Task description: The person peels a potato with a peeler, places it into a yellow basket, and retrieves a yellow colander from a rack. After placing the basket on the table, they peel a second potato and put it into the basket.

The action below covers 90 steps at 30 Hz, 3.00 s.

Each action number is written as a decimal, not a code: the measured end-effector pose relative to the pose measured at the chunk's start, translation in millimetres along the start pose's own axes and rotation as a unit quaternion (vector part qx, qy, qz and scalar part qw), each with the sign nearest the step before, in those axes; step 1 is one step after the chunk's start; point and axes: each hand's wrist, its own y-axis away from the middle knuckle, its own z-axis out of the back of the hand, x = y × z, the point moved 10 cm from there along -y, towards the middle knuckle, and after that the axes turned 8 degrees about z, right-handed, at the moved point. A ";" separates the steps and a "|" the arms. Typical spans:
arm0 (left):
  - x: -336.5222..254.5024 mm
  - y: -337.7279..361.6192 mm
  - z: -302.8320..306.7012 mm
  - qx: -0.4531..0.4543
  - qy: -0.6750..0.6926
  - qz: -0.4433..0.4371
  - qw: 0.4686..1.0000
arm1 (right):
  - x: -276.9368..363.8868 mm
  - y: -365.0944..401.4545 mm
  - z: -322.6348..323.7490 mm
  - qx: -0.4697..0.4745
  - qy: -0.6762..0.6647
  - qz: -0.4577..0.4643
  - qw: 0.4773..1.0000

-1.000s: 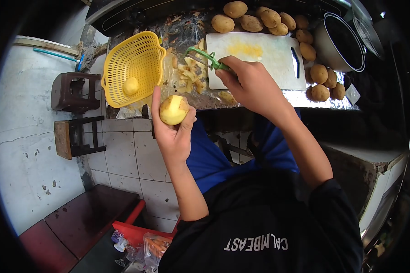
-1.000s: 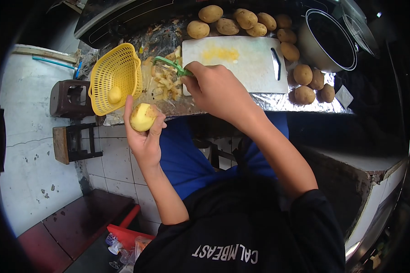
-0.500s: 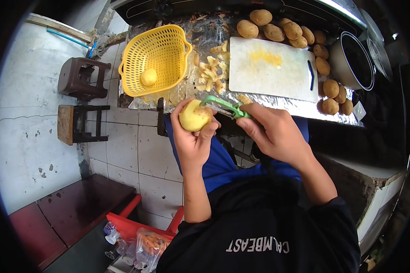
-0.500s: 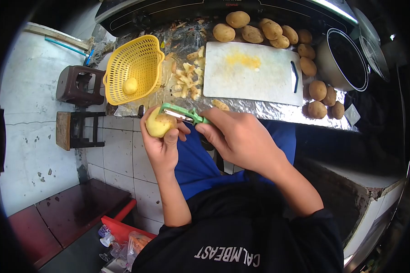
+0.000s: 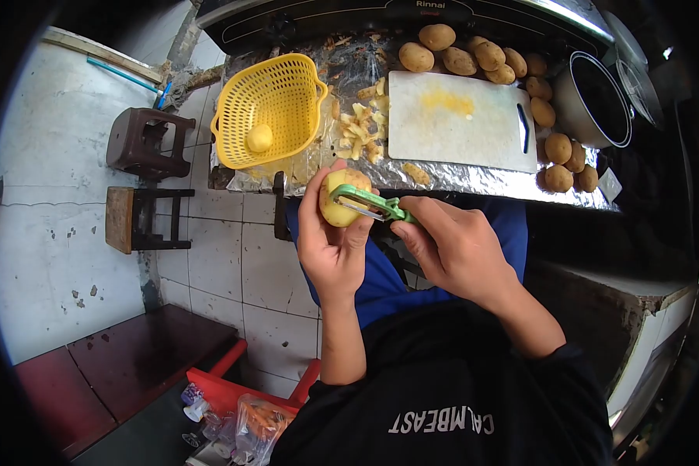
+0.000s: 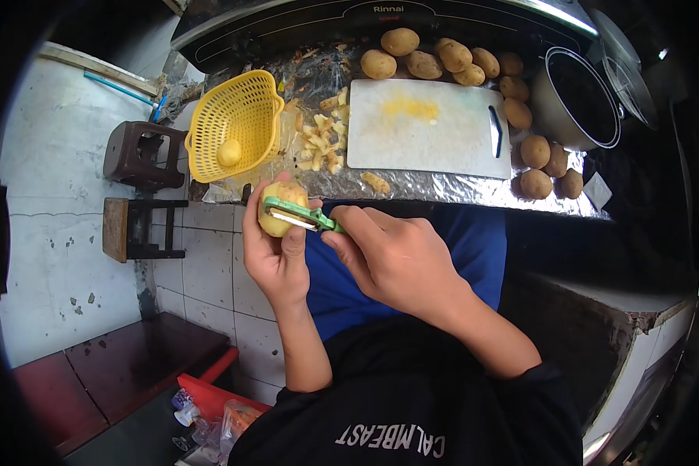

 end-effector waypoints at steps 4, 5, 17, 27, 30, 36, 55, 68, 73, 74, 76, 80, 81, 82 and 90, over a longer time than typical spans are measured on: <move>-4.9 4.9 2.2 -0.007 0.001 -0.032 0.999 | -0.5 -0.6 2.0 -0.008 -0.017 -0.005 1.000; -5.6 7.1 1.2 -0.006 0.001 -0.029 1.000 | -0.2 -0.3 1.4 -0.009 -0.025 -0.007 1.000; -25.0 16.6 1.0 -0.049 -0.058 -0.094 0.993 | -0.3 -12.9 4.1 -0.019 -0.053 -0.024 0.998; -21.5 17.0 0.3 -0.043 -0.034 -0.083 0.995 | -8.5 -13.5 1.9 -0.008 -0.056 -0.039 0.998; -19.0 12.3 4.3 -0.030 -0.002 -0.070 0.997 | -9.6 -15.1 -2.6 0.011 -0.051 -0.036 0.998; -19.6 13.2 0.9 -0.015 -0.021 -0.078 0.997 | -11.4 -15.9 2.5 0.004 -0.060 -0.046 0.997; 16.0 -34.1 -14.0 0.055 0.080 -0.014 0.995 | -60.7 -39.3 -15.5 0.016 -0.034 -0.053 0.998; 71.6 -36.7 -2.6 0.035 0.154 0.083 0.984 | -100.3 -63.6 -19.8 0.000 0.187 -0.026 0.982; 74.0 -28.0 3.4 0.021 0.143 0.100 0.984 | -96.7 -67.4 -9.7 -0.031 0.223 0.022 0.974; 73.9 -27.4 5.3 0.018 0.135 0.101 0.986 | -99.8 -66.0 -6.5 -0.039 0.176 0.000 0.984; 70.8 -25.0 8.1 0.016 0.141 0.103 0.984 | -92.3 -62.9 1.4 -0.045 0.126 -0.020 0.991; 53.2 -21.9 5.2 0.024 0.170 0.078 0.982 | -63.3 -38.1 -1.1 0.024 -0.046 -0.085 0.995; 49.0 -20.3 3.2 0.024 0.170 0.076 0.982 | -53.2 -29.0 -2.4 0.018 -0.052 -0.072 0.996; 43.9 -18.5 2.8 0.015 0.179 0.067 0.981 | -44.7 -21.6 -2.9 0.012 -0.058 -0.060 0.996; 25.9 -9.2 0.8 0.009 0.163 0.054 0.985 | -13.9 -1.9 -2.3 -0.008 -0.030 -0.010 0.999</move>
